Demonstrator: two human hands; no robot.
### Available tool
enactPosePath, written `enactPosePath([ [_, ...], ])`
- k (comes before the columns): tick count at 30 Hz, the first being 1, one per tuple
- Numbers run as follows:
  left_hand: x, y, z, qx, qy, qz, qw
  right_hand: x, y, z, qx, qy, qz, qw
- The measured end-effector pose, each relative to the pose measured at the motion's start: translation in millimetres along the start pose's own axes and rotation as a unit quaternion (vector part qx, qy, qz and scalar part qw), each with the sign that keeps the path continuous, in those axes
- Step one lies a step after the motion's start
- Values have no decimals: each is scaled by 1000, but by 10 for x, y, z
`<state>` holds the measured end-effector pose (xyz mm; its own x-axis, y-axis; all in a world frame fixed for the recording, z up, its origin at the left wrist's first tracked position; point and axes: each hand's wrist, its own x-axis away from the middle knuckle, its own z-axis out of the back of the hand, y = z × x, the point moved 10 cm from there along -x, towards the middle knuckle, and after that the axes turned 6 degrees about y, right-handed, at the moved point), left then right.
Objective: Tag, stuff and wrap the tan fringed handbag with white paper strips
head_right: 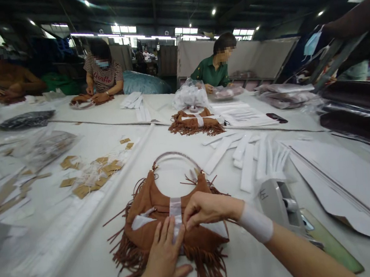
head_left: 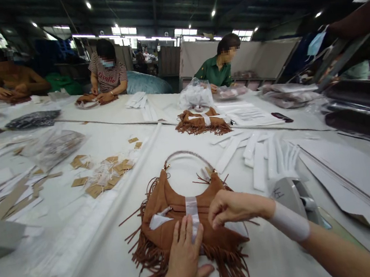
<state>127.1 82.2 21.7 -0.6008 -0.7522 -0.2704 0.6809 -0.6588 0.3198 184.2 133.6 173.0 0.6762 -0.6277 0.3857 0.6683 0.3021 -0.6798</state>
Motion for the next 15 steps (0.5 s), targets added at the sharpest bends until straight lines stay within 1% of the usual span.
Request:
enactPosePath([
  [1,-3,-8,-6,2,2,5,1000,-150,68,-24,64,-25,-2,998],
  [3,-8,-18,-12,4,5,10,1000,-434,222,-44,182,-52,-15,982],
  [5,-8,-22,-13,9,6,11,1000,-683,356,-48,249,-58,-33,966],
  [7,-6,-24,-8,14,7,11,1000,-880,475,-72,288,-61,-52,954],
  [10,-2,-34,-7,17,11,15,1000,-1083,603,-134,339,-61,-72,936],
  [15,-4,-51,-43,15,13,24,1000,-1242,673,-252,377,-47,-68,923],
])
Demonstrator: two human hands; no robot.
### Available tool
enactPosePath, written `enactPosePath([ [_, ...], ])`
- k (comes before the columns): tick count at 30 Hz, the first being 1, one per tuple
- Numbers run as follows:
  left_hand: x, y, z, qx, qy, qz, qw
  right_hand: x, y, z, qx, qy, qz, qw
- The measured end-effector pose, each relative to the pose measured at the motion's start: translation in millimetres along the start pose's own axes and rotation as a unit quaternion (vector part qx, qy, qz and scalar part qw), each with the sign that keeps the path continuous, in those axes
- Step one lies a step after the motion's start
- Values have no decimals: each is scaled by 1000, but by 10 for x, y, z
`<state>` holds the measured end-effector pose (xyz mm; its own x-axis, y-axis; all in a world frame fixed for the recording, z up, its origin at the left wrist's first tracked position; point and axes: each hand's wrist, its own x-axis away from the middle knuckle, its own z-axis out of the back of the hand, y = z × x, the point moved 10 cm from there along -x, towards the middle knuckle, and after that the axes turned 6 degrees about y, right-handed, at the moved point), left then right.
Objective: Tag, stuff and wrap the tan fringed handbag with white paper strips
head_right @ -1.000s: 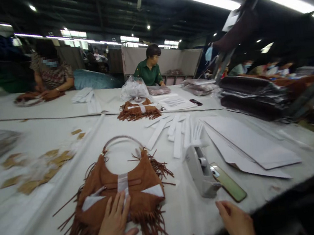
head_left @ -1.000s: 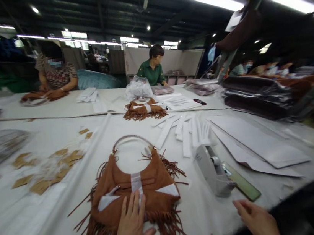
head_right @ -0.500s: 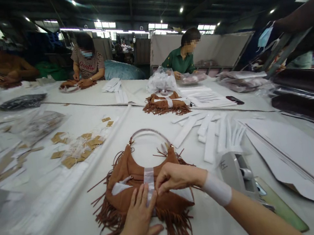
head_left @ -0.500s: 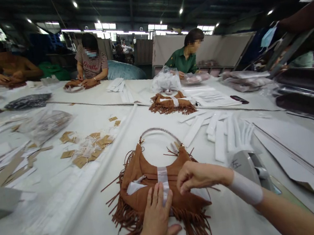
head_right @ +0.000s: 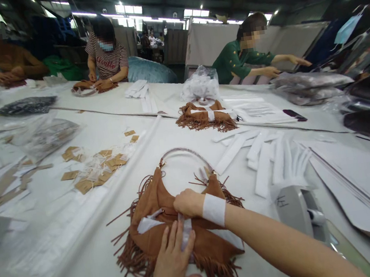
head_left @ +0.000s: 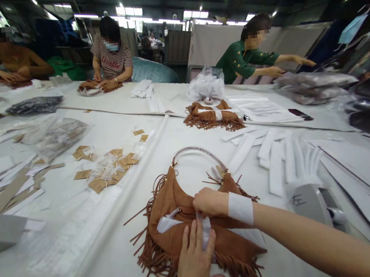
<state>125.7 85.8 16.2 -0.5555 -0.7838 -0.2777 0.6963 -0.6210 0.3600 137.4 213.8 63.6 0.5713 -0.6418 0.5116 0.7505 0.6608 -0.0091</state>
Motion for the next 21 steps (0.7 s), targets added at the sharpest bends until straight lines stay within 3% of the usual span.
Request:
enactPosePath([
  [9,-27,8,-40,9,-30,-14,999,-57,157,-95,-6,14,-27,1000],
  [15,-26,-4,-189,27,-58,-29,998,-123,558,-16,-34,35,-106,993],
  [18,-43,-83,-288,136,-122,16,983,16,770,71,-55,66,-152,985],
  [21,-18,-95,-337,281,-202,60,936,283,840,67,-62,161,-184,968],
])
